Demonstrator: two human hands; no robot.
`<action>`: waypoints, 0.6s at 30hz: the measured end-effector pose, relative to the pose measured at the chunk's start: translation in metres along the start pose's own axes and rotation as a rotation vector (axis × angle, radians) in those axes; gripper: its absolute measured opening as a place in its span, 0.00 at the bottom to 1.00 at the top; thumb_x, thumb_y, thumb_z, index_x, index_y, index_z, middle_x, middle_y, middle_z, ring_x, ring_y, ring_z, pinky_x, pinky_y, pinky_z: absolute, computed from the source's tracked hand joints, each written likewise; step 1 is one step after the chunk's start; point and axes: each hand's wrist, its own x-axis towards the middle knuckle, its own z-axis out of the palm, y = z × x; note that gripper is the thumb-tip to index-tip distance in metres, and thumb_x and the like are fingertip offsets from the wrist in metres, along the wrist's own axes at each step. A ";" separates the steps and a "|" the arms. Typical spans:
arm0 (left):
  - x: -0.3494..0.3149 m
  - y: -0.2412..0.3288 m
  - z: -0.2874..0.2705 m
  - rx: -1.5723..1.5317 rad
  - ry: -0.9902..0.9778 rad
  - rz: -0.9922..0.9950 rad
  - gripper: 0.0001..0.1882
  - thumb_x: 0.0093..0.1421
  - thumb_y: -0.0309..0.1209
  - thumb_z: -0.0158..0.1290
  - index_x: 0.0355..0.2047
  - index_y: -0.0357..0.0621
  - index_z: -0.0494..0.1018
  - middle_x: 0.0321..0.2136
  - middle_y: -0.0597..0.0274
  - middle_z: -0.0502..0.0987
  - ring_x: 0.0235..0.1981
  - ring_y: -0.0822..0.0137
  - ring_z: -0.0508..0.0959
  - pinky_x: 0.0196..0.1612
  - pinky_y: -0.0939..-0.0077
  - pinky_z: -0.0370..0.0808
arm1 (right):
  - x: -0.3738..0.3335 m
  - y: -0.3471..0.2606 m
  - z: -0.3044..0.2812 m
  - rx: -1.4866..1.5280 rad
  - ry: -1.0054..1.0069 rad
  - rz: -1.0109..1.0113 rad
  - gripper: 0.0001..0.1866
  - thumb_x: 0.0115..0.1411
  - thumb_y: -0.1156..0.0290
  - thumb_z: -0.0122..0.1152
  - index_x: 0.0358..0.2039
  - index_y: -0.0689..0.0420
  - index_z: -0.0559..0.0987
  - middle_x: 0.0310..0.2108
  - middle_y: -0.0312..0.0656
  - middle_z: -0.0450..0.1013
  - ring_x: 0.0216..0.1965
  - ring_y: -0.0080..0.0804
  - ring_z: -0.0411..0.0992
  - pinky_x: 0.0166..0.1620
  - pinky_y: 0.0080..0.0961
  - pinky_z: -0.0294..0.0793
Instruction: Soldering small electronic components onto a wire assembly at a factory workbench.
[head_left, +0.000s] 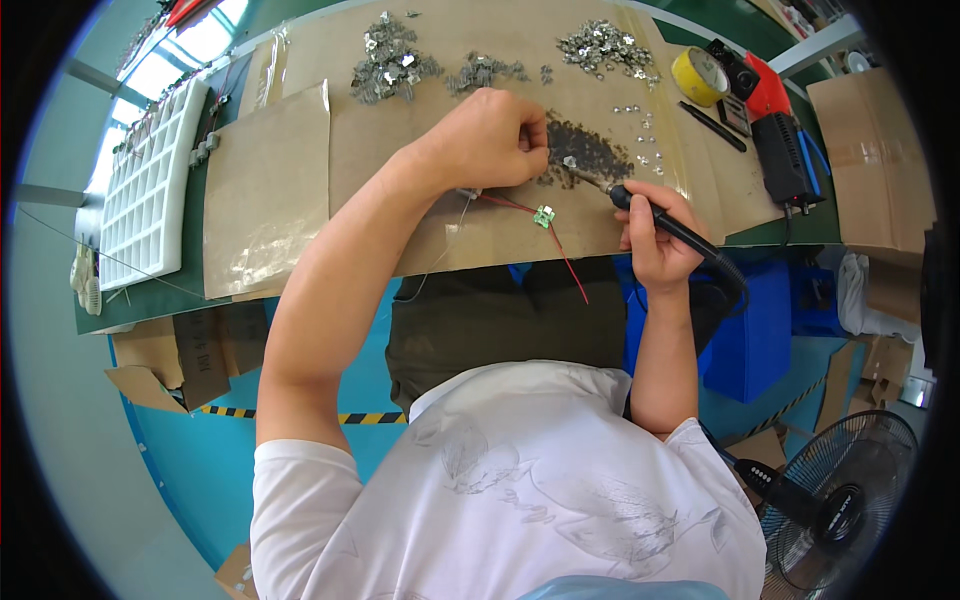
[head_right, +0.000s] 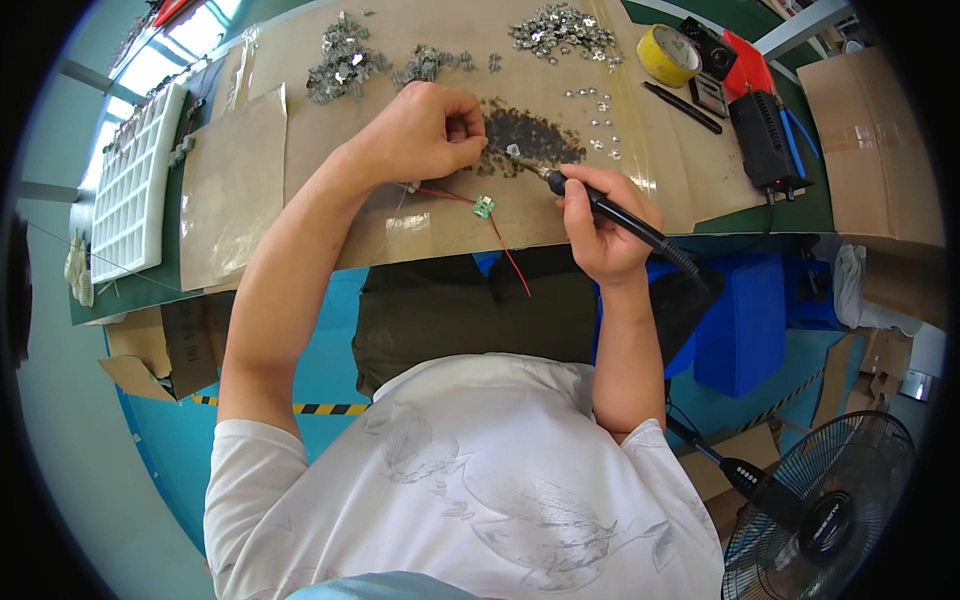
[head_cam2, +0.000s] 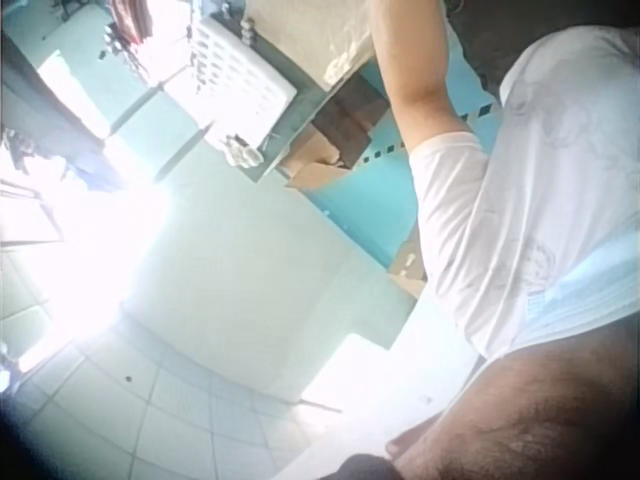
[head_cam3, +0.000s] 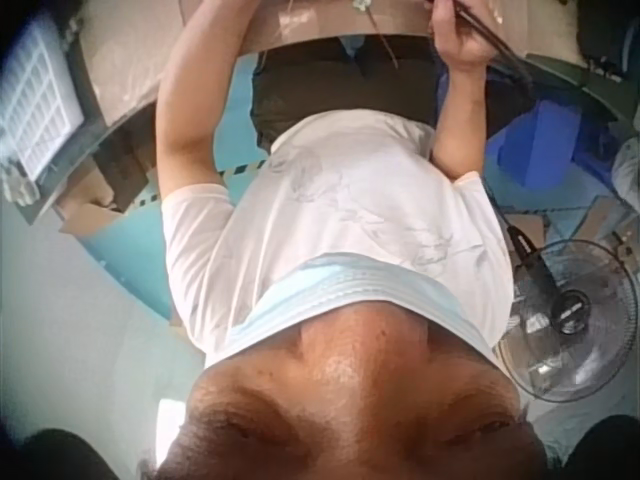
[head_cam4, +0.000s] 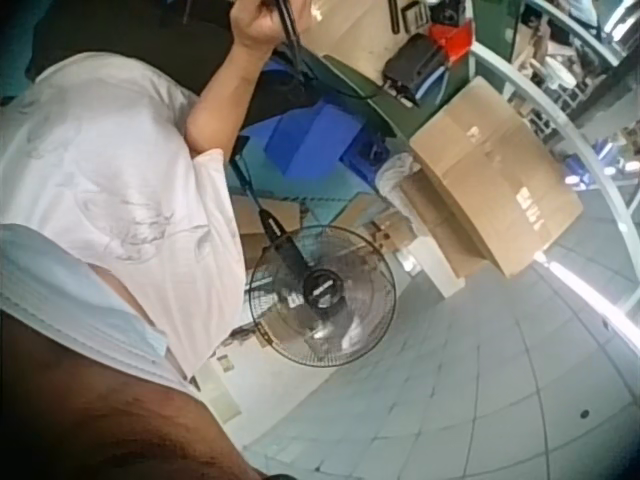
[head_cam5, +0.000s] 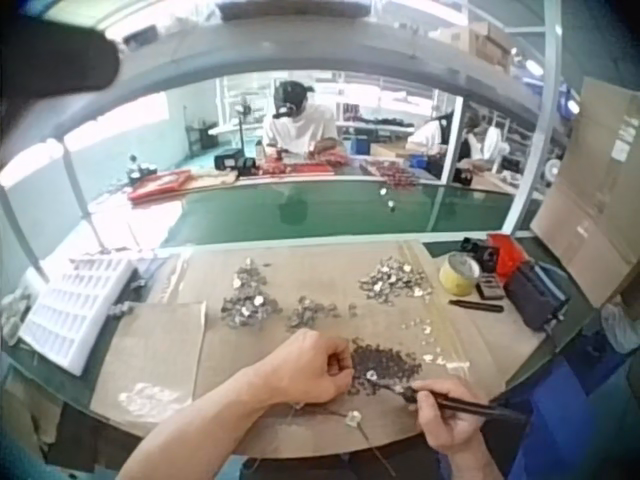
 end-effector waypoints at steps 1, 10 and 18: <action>0.000 0.001 0.000 -0.002 -0.001 -0.001 0.07 0.51 0.28 0.62 0.27 0.35 0.79 0.19 0.59 0.79 0.22 0.69 0.78 0.30 0.72 0.76 | 0.000 -0.001 0.000 -0.006 -0.005 0.009 0.06 0.63 0.81 0.63 0.39 0.66 0.84 0.27 0.40 0.79 0.25 0.20 0.79 0.28 0.14 0.75; -0.001 0.001 0.001 0.004 -0.008 -0.009 0.07 0.51 0.28 0.62 0.28 0.35 0.80 0.19 0.59 0.79 0.21 0.68 0.78 0.30 0.71 0.76 | 0.000 0.000 -0.001 -0.014 -0.003 0.027 0.06 0.63 0.80 0.63 0.40 0.66 0.84 0.26 0.40 0.79 0.24 0.20 0.78 0.28 0.15 0.75; 0.000 0.000 0.001 0.033 -0.020 0.012 0.08 0.52 0.29 0.62 0.29 0.36 0.81 0.19 0.59 0.79 0.21 0.68 0.77 0.29 0.71 0.75 | 0.001 -0.001 -0.001 -0.023 -0.010 0.007 0.06 0.63 0.80 0.63 0.40 0.66 0.83 0.27 0.40 0.79 0.25 0.21 0.79 0.28 0.15 0.75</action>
